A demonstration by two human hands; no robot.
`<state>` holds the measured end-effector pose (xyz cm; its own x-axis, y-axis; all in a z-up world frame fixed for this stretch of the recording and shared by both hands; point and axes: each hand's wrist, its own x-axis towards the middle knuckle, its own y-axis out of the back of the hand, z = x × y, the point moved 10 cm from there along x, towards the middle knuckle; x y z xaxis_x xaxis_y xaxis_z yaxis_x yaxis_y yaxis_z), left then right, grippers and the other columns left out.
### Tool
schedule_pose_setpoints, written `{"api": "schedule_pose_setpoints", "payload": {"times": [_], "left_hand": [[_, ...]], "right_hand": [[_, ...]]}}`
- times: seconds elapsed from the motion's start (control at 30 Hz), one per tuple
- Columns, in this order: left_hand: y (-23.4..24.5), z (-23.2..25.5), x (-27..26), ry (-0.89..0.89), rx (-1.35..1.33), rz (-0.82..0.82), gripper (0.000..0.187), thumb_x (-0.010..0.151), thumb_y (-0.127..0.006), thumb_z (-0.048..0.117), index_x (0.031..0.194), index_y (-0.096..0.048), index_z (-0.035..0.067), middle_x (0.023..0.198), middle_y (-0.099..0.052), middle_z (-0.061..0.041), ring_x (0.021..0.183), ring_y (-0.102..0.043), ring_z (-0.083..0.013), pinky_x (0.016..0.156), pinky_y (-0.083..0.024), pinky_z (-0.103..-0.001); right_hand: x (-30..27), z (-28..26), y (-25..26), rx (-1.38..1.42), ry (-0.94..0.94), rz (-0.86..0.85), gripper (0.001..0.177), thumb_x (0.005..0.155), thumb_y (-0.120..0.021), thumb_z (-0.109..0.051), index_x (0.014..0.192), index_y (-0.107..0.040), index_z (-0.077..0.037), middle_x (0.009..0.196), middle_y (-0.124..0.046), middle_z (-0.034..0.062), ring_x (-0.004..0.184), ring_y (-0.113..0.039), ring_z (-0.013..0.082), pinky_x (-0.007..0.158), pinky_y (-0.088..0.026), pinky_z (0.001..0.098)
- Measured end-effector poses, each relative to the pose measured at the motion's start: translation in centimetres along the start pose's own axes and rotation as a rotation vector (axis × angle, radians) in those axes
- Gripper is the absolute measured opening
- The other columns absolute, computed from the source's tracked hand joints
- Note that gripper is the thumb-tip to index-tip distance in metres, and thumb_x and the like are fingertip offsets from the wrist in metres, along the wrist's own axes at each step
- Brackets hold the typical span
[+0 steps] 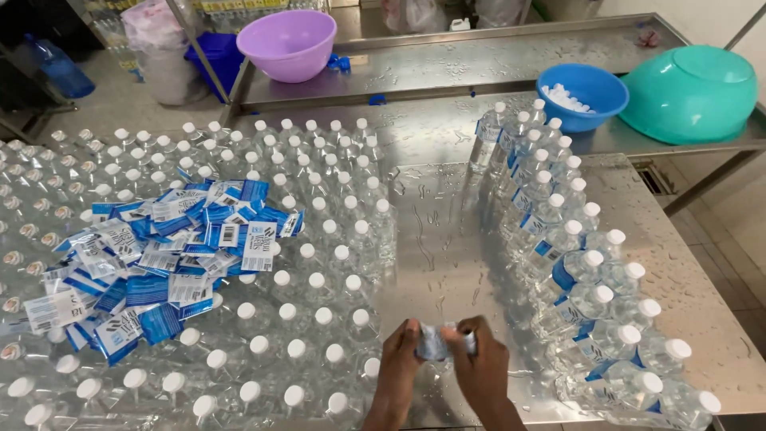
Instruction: Manually applying labels to plastic water bottles on a production table
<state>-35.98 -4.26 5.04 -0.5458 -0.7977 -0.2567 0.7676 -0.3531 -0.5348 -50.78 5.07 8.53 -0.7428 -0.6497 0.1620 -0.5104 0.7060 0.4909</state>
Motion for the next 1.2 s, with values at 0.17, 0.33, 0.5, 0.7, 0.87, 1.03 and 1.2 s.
{"api": "schedule_pose_setpoints", "payload": {"times": [0.17,0.33,0.5,0.7,0.87,1.03,1.2], "left_hand": [[-2.5,-5.6,2.1,0.063,-0.405,-0.26,0.068,0.12,-0.037,0.044,0.06,-0.044,0.012,0.055,-0.036,-0.005,0.046,-0.03,-0.017,0.047,-0.026,-0.034],[0.3,-11.1,1.2,0.197,0.457,0.054,0.062,0.113,-0.063,0.047,0.064,-0.037,0.021,0.057,-0.037,0.005,0.059,-0.035,-0.009,0.058,-0.023,-0.038],[-2.6,-6.1,1.5,0.139,0.321,-0.023,0.061,0.115,-0.055,0.044,0.061,-0.057,0.016,0.055,-0.05,0.001,0.05,-0.044,-0.0158,0.059,-0.045,-0.037],[-2.2,-0.2,1.3,-0.174,0.533,0.139,0.051,0.116,-0.058,0.039,0.073,-0.038,0.019,0.065,-0.031,0.006,0.063,-0.031,-0.0079,0.059,-0.025,-0.035],[-4.4,0.4,1.1,-0.226,0.531,0.046,0.055,0.112,-0.065,0.042,0.069,-0.04,0.018,0.061,-0.033,0.007,0.06,-0.029,-0.0067,0.056,-0.025,-0.031],[-4.7,-1.0,1.2,-0.108,0.379,-0.131,0.048,0.111,-0.058,0.048,0.076,-0.042,0.018,0.07,-0.036,0.006,0.064,-0.033,-0.0088,0.062,-0.028,-0.032],[-6.5,1.3,-1.6,0.058,0.186,-0.3,0.035,0.092,-0.082,0.034,0.109,-0.069,0.008,0.113,-0.084,-0.016,0.102,-0.077,-0.0237,0.083,-0.063,-0.035]], "right_hand": [[-8.7,-11.6,-2.2,-0.131,0.81,-0.199,0.062,0.104,-0.084,-0.043,0.062,-0.046,-0.018,0.053,-0.041,-0.0007,0.048,-0.048,0.0093,0.047,-0.045,0.0292],[-2.5,-5.2,0.7,-0.291,0.726,0.006,0.045,0.103,-0.064,-0.029,0.061,-0.055,-0.017,0.054,-0.052,-0.0021,0.045,-0.043,0.0148,0.042,-0.032,0.0388],[-3.9,-7.5,5.3,0.055,0.565,0.14,0.045,0.105,-0.061,-0.033,0.066,-0.055,-0.009,0.057,-0.047,0.0031,0.047,-0.038,0.0153,0.047,-0.027,0.0354],[-2.0,-3.7,5.5,0.193,-0.002,-0.192,0.04,0.096,-0.071,-0.045,0.113,-0.081,-0.01,0.102,-0.081,0.0039,0.096,-0.077,0.0173,0.089,-0.059,0.0329],[-2.7,1.4,3.9,0.252,-0.425,-0.235,0.025,0.077,-0.099,-0.006,0.1,-0.089,-0.004,0.089,-0.09,0.0094,0.08,-0.074,0.0165,0.076,-0.059,0.0324],[-3.2,2.1,5.1,0.283,-0.59,-0.127,0.014,0.078,-0.098,-0.002,0.089,-0.09,0.004,0.081,-0.088,0.0171,0.073,-0.073,0.0201,0.067,-0.055,0.033],[-2.8,3.4,4.7,0.2,-0.481,-0.188,0.015,0.089,-0.092,-0.016,0.084,-0.091,-0.002,0.066,-0.062,0.0051,0.067,-0.047,0.0149,0.062,-0.037,0.0322]]}}
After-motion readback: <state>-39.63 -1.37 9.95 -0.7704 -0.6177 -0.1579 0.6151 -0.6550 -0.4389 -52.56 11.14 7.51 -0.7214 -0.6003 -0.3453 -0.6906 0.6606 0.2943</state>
